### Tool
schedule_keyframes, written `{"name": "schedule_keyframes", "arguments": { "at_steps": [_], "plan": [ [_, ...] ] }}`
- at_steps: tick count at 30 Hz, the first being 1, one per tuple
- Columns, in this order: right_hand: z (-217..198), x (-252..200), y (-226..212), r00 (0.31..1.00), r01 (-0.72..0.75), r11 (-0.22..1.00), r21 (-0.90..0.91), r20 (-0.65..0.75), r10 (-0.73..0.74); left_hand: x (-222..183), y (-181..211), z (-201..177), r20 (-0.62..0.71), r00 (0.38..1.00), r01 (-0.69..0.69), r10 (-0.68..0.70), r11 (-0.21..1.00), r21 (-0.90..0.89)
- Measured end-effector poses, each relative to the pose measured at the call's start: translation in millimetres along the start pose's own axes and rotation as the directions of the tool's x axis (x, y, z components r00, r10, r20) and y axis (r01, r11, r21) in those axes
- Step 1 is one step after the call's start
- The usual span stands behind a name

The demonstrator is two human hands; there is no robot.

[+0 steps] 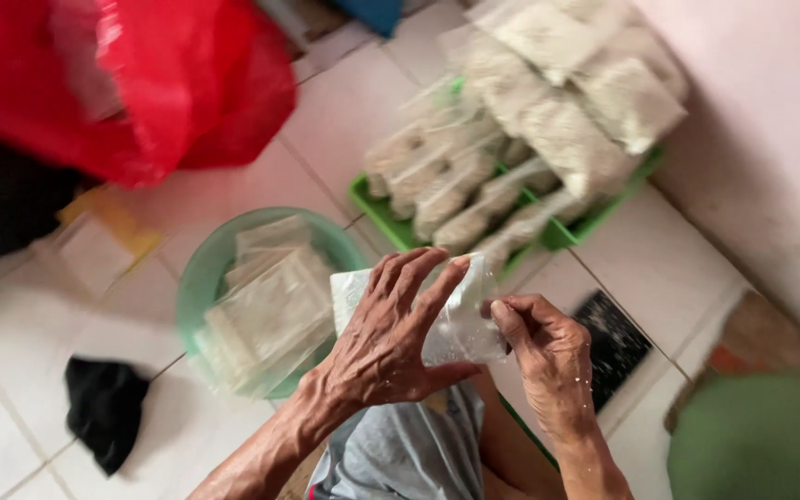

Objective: Scooping granular food material from a large container into small plastic bags and weighing them on a digital scale.

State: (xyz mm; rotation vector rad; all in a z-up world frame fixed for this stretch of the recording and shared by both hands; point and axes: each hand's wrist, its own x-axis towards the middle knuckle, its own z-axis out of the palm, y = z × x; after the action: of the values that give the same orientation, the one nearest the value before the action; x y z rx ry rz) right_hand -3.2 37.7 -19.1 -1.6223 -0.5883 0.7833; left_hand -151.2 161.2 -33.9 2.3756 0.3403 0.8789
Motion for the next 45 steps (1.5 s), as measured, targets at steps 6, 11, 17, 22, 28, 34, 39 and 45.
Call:
{"name": "schedule_keyframes", "arguments": {
  "at_steps": [6,11,17,22,28,34,39,45],
  "plan": [
    [-49.0,-24.3,-20.4,0.977,0.029,0.986,-0.166,-0.204,-0.063,21.4,30.4,42.6,0.103,0.988,-0.106,0.118,0.988,-0.115],
    [-106.8,-49.2,-36.6,0.943,0.159,0.96,-0.228,-0.253,-0.217,48.5,63.2,83.5,0.125,0.978,-0.139,0.17,0.965,-0.224],
    [-174.5,-91.3,-58.2,0.872,0.334,0.915,-0.225,-0.295,-0.391,89.5,124.9,117.4,0.32,0.906,-0.132,0.277,0.904,-0.407],
    [-245.4,-134.3,-64.0,0.827,0.382,0.903,-0.198,-0.364,-0.429,136.7,198.4,144.3,0.372,0.79,-0.268,0.488,0.819,-0.507],
    [-338.0,-169.4,-65.0,0.595,0.443,0.826,-0.348,-0.576,-0.561,183.4,278.2,209.3,0.168,0.759,-0.284,0.629,0.553,-0.783],
    [-416.7,-139.2,70.5,0.843,-0.163,0.267,-0.95,-0.275,-0.462,187.4,294.0,346.6,-0.039,0.824,-0.376,0.565,0.494,-0.784],
    [-451.4,-135.8,157.4,0.966,-0.009,-0.65,-0.76,-0.175,0.191,160.2,292.4,394.2,0.119,0.89,-0.244,0.44,0.681,-0.69],
    [-498.4,-128.4,222.8,0.967,-0.035,-0.569,-0.822,-0.172,0.189,154.5,283.4,403.5,0.18,0.861,-0.26,0.476,0.715,-0.649]
  ]
}}
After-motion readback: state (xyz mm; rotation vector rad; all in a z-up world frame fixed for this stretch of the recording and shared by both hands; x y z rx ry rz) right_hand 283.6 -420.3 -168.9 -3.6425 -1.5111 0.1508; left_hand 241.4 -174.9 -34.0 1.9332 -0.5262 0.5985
